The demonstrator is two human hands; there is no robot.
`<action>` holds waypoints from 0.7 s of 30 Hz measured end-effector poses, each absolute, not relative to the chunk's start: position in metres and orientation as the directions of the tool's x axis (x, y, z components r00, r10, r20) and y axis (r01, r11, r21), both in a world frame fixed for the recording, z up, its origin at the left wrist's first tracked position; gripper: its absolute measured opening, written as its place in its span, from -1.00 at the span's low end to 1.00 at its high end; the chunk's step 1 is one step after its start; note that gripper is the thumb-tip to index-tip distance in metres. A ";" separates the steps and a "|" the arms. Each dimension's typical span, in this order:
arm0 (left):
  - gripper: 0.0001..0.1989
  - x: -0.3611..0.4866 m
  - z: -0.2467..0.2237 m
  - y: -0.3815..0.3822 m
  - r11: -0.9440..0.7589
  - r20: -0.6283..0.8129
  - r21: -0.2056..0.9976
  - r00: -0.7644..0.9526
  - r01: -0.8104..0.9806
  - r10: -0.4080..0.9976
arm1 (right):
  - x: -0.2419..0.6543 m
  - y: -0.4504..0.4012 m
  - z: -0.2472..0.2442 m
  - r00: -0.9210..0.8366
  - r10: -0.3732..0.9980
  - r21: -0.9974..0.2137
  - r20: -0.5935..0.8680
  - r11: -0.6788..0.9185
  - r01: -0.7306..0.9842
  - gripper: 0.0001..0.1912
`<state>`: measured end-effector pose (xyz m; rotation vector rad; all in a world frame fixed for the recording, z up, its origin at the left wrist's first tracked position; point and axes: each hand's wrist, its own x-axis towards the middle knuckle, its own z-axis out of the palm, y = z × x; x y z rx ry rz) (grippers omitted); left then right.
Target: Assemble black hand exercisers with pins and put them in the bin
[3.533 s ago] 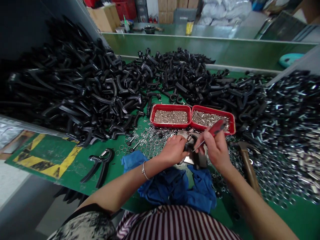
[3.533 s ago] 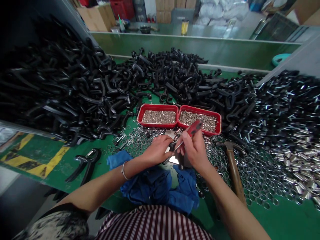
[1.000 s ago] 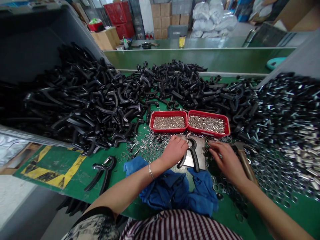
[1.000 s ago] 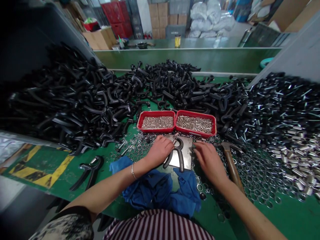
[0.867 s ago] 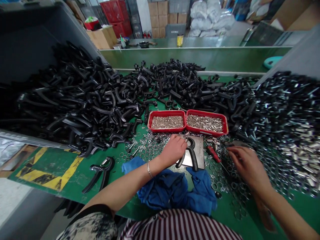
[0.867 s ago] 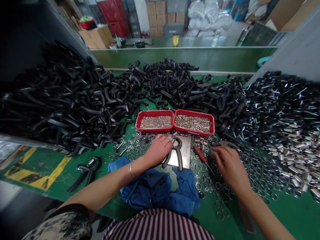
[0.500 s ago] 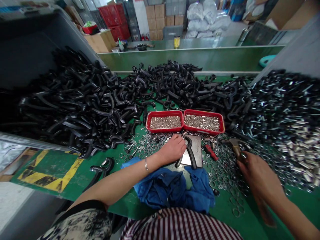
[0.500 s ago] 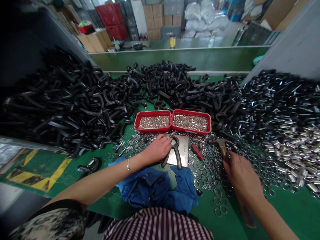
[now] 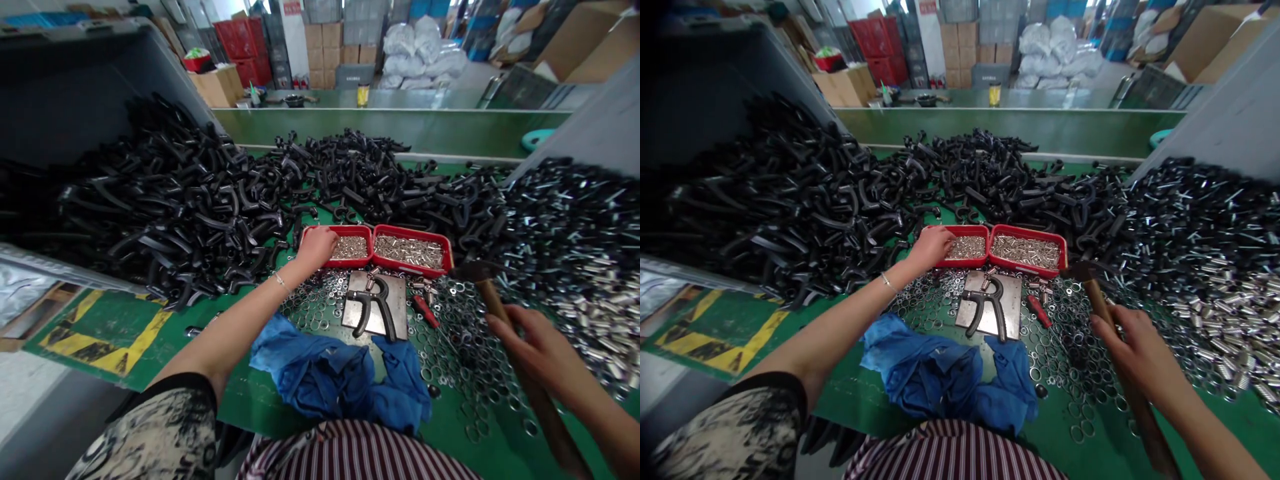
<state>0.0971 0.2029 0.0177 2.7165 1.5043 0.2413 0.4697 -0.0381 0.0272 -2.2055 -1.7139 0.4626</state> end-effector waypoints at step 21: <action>-0.81 0.075 -0.009 0.226 -0.476 0.332 0.509 0.347 0.717 0.877 | 0.357 -0.014 0.034 -0.165 0.951 -0.636 -0.261 -0.041 0.770 -0.65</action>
